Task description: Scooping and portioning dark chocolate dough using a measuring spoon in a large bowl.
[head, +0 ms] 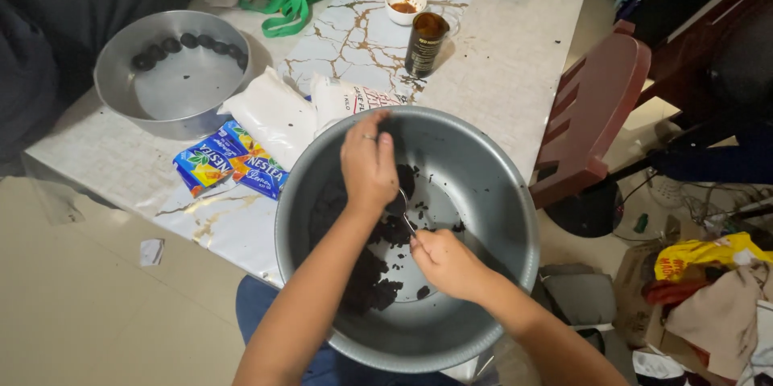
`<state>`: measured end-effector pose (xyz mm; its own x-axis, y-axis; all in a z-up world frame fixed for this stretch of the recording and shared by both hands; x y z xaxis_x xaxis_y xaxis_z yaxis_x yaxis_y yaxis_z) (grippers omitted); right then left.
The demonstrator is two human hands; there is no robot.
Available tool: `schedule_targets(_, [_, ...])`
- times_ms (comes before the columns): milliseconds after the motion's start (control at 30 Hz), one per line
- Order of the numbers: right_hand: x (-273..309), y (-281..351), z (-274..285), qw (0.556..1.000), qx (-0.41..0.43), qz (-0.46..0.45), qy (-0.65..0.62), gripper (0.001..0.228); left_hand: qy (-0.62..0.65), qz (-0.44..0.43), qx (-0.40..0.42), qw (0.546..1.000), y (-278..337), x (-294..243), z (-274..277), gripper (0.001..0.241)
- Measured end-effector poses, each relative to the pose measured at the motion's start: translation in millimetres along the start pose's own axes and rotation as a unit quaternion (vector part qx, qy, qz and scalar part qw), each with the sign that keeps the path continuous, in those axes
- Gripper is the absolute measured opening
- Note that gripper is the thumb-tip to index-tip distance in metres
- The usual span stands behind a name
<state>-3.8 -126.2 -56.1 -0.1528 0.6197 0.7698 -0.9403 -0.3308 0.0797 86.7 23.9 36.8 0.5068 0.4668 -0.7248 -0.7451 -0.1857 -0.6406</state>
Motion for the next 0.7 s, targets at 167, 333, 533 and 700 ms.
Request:
schedule_targets(167, [-15,-5,7,0.984,0.0,0.035,-0.172,0.031,0.001,0.045,-0.091,0.995,-17,16,19,0.035])
schedule_targets(333, [-42,-9,5,0.883,0.056,-0.061,-0.461,0.024,0.28,0.231,0.051,0.931,-8,83,-29,0.045])
schedule_targets(533, [-26,-8,29,0.834,-0.004,-0.073,-0.547,0.027,0.414,0.248,0.45,0.751,44,-1,-78,0.042])
schedule_targets(700, [-31,-7,27,0.85,-0.012,-0.062,-0.523,0.03,0.406,0.269,0.45,0.749,49,-5,-79,0.039])
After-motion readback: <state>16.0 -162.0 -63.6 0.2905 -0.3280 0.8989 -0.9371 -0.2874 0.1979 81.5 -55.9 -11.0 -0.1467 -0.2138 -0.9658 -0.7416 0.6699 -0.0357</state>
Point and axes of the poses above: each hand's wrist, its own y-axis away from the middle knuckle, its own z-axis out of the back of the hand, x = y × z, the point moved 8 cm from there along -y, towards the middle knuckle, and after that the axes turned 5 degrees about -x, right-handed, at the moved point
